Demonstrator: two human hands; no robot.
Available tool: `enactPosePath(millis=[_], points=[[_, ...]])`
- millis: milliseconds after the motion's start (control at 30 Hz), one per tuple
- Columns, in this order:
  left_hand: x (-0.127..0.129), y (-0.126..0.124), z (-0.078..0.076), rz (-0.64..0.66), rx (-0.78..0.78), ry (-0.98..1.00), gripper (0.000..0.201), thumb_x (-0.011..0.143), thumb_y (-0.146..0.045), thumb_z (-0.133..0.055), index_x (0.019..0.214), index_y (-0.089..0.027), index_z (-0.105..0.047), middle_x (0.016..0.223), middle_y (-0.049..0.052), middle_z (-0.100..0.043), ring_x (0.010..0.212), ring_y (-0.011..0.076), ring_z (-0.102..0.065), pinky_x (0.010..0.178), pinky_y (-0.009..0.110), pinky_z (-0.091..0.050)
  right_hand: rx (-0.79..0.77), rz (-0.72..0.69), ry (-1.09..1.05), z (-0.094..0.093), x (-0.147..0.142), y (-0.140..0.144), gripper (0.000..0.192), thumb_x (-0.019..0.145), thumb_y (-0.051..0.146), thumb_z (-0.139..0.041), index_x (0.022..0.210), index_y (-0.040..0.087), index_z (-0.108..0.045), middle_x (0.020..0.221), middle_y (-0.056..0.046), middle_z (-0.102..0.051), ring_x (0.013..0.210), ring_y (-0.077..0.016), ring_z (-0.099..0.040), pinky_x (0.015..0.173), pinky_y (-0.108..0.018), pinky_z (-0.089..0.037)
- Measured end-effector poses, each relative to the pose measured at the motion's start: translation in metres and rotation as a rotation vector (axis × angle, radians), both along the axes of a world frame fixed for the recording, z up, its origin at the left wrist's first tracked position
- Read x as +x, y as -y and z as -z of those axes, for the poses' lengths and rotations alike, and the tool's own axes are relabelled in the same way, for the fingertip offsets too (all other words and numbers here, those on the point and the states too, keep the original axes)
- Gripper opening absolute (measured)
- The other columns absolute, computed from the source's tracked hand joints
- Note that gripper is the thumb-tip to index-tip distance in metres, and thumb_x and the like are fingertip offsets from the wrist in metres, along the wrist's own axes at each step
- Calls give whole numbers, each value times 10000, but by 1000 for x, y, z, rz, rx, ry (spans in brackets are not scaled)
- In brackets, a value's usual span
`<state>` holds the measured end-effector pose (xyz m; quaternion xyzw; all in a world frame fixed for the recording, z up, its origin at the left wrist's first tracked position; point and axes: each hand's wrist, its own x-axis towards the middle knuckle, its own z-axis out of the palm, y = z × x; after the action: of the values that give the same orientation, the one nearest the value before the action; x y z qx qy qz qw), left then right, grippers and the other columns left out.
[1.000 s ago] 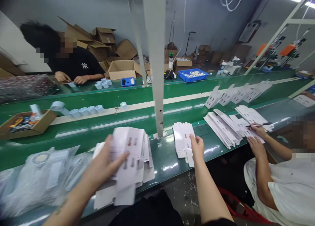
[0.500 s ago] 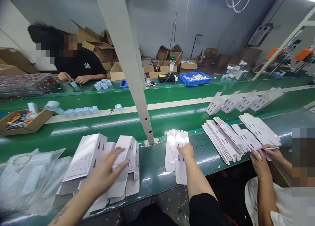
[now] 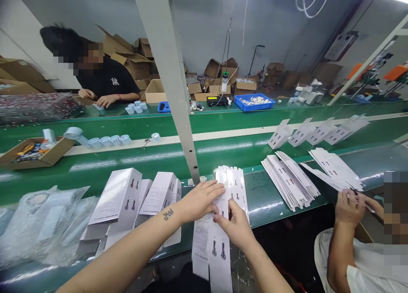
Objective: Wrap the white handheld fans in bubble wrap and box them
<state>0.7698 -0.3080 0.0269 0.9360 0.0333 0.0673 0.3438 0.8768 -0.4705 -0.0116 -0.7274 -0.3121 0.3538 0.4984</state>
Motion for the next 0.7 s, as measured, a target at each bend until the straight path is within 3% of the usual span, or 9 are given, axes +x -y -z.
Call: enactPosePath(millis=[100, 200, 267, 367, 467, 567, 633, 700], points=[[-17, 8, -2, -55, 65, -39, 386, 843, -257, -652, 1212, -169, -581, 1355, 154, -545, 1262, 316, -470, 1059, 460, -376, 86, 19, -231, -7, -26, 8, 397, 754, 482, -728, 704, 242, -416, 640, 34, -559, 595, -160, -502, 556, -278, -390], [-38, 12, -11, -210, 81, -110, 197, 806, -329, -695, 894, -168, -622, 1030, 109, -624, 1011, 285, -541, 893, 417, -445, 150, -70, -427, -2, -40, 4, 432, 722, 554, -740, 768, 242, -445, 691, 28, -591, 621, -163, -542, 603, -290, -418], [-49, 11, -25, -260, 45, -142, 287, 742, -401, -760, 724, -186, -570, 844, 47, -597, 883, 243, -537, 805, 361, -438, 191, -244, -612, 3, -46, -3, 595, 620, 678, -745, 967, 250, -522, 827, 0, -639, 719, -199, -610, 677, -335, -461], [-63, 8, -52, -180, -49, -135, 313, 751, -396, -760, 664, -188, -544, 755, 11, -601, 787, 194, -549, 759, 313, -406, 165, -616, -816, 1, -51, -19, 1004, 402, 823, -733, 1193, 235, -540, 987, -68, -671, 853, -280, -661, 727, -396, -488], [-83, 5, -81, -92, -114, -104, 242, 851, -361, -655, 690, -196, -582, 766, 17, -645, 874, 218, -614, 857, 348, -392, 222, -817, -732, -12, -52, -36, 1091, 361, 765, -800, 1267, 220, -529, 1116, -98, -659, 986, -319, -649, 829, -441, -493], [-105, 4, -95, -166, -134, -43, 262, 824, -424, -678, 682, -216, -606, 859, 39, -690, 1273, 342, -477, 1073, 489, -254, 345, -634, -465, -33, -60, -44, 1148, 441, 559, -902, 1412, 269, -364, 1337, -100, -550, 1204, -320, -546, 1012, -475, -421], [-116, 6, -92, -349, -189, 93, 299, 780, -470, -708, 664, -217, -597, 984, 56, -700, 1388, 367, -330, 1135, 533, -164, 308, -399, -292, -45, -72, -44, 1203, 480, 437, -926, 1464, 307, -247, 1404, -104, -489, 1246, -320, -515, 1033, -483, -422], [-121, 12, -82, -592, -338, 288, 263, 818, -444, -659, 715, -213, -587, 1145, 73, -663, 1372, 342, -357, 1142, 512, -218, 226, -198, -154, -51, -87, -40, 1227, 510, 377, -920, 1484, 332, -175, 1423, -111, -459, 1245, -329, -515, 1027, -501, -438]])
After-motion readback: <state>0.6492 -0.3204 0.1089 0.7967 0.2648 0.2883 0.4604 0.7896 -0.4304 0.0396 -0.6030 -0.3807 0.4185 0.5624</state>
